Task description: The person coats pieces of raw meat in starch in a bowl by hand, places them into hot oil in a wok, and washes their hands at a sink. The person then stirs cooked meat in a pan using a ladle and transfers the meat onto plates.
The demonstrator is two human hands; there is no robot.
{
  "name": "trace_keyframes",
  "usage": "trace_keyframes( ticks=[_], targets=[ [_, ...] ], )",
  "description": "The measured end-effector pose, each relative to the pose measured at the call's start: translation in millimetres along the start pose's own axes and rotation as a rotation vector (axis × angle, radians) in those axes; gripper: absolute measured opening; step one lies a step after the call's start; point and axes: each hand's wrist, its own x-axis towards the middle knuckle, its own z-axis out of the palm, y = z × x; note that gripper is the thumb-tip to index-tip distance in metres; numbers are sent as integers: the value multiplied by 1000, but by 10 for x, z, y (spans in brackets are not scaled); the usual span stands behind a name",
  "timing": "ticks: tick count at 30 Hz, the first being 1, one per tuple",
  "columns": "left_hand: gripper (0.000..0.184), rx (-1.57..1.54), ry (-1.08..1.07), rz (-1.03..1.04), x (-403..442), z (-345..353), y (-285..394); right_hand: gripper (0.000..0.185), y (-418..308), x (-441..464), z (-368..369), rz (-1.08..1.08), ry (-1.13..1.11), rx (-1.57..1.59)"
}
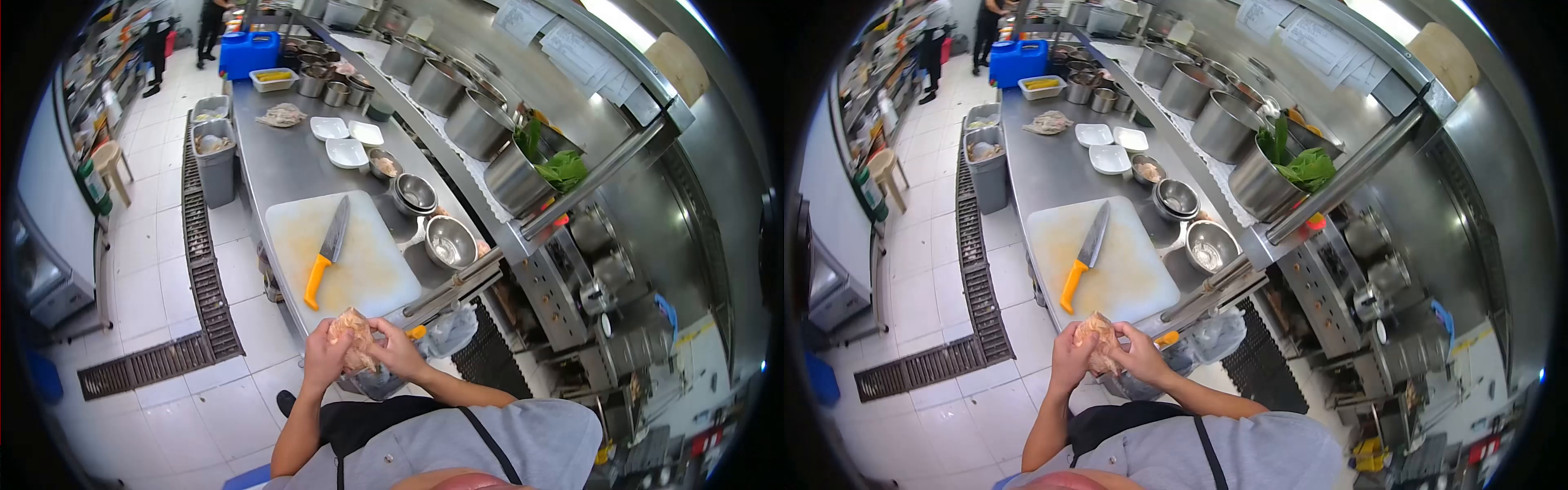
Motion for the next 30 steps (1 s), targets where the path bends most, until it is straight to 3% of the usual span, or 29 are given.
trace_keyframes(
  ticks=[2, 3, 6, 8, 12, 14, 15, 17, 18, 20, 21, 23, 27, 30],
  targets=[
    [24, -122, 52, -38, -46, 134, -212, 42, 123, -145, -14, -234, 99, -174],
    [24, -10, 21, 13, 385, -571, 43, 42, 5, 552, 432, -329, 125, -93],
    [21, -65, 80, 62, 239, -412, -121, 42, 51, 389, 389, -201, 144, -216],
    [23, 109, 150, 172, 182, -434, -132, 42, -70, 387, 434, 62, -49, -19],
    [25, 159, 148, 186, 85, -519, -207, 38, -10, 443, 508, 25, -14, 7],
    [32, 78, 50, 107, -11, -512, -122, 33, -87, 412, 516, -200, 173, -435],
    [32, 75, 48, 110, -46, -508, -30, 33, -124, 393, 524, -201, 175, -439],
    [40, -779, 8, -117, -100, -490, 148, 30, -176, 338, 535, -342, 228, -522],
    [40, -779, 8, -118, -102, -509, 104, 30, -151, 304, 534, -342, 229, -521],
    [48, -798, -187, -295, -52, -544, -4, 33, -104, 232, 492, -638, 276, -570],
    [48, -799, -186, -291, -68, -514, 24, 33, -86, 189, 472, -642, 273, -572],
    [49, -857, -418, -419, -123, -427, 126, 37, -49, 70, 408, -731, 330, -602],
    [42, -865, -506, -298, -181, -85, 137, 43, -81, -322, 136, -723, 349, -664],
    [35, -565, -373, -321, -242, 441, 25, 49, -70, -706, -311, -598, 299, -768]
  ],
)
